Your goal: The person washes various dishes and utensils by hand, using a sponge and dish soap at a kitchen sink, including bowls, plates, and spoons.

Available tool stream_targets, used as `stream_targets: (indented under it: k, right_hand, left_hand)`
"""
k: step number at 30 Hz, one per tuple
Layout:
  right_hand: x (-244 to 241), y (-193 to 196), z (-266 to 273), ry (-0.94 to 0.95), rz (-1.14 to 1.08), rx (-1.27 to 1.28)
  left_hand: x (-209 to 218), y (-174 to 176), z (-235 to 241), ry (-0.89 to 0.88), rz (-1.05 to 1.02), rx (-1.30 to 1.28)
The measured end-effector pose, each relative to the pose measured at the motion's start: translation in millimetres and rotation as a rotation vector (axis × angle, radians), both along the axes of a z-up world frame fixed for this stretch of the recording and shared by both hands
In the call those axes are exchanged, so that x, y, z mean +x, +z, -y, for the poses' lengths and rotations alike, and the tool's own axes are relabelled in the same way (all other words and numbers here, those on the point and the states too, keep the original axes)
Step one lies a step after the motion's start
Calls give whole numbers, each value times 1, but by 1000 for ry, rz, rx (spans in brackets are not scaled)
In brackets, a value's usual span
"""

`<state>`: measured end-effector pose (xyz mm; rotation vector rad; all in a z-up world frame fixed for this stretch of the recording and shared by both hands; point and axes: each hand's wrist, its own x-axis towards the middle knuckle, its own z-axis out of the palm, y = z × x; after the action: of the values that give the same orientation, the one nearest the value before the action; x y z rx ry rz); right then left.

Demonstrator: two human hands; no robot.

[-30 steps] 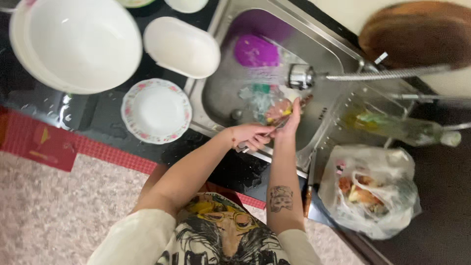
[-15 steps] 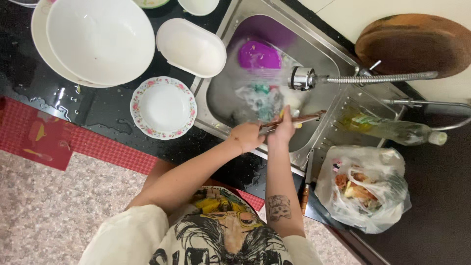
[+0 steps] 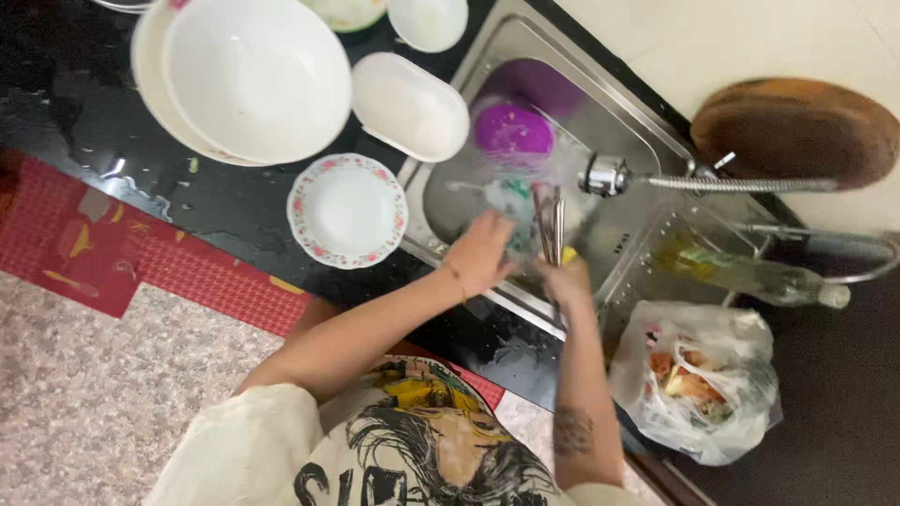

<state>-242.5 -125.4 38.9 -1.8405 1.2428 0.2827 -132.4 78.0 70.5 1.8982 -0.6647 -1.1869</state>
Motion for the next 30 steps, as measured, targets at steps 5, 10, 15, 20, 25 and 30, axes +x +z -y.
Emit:
stream_targets:
  k: [5, 10, 15, 20, 25, 30]
  right_hand:
    - [47, 85, -46, 416, -178, 60]
    - [79, 124, -64, 555, -229, 16]
    - [107, 184, -109, 907, -514, -403]
    - [137, 219, -150, 971, -541, -608]
    - [179, 132, -136, 1029, -302, -656]
    - [231, 117, -152, 964, -93, -648]
  left_hand:
    - [14, 19, 11, 230, 1465, -434]
    - [60, 33, 4, 264, 1647, -439]
    - [118, 37, -26, -131, 1353, -406]
    - [195, 51, -44, -749, 881, -105]
    - [222, 52, -63, -437, 995, 7]
    - [212, 25, -80, -381, 838, 240]
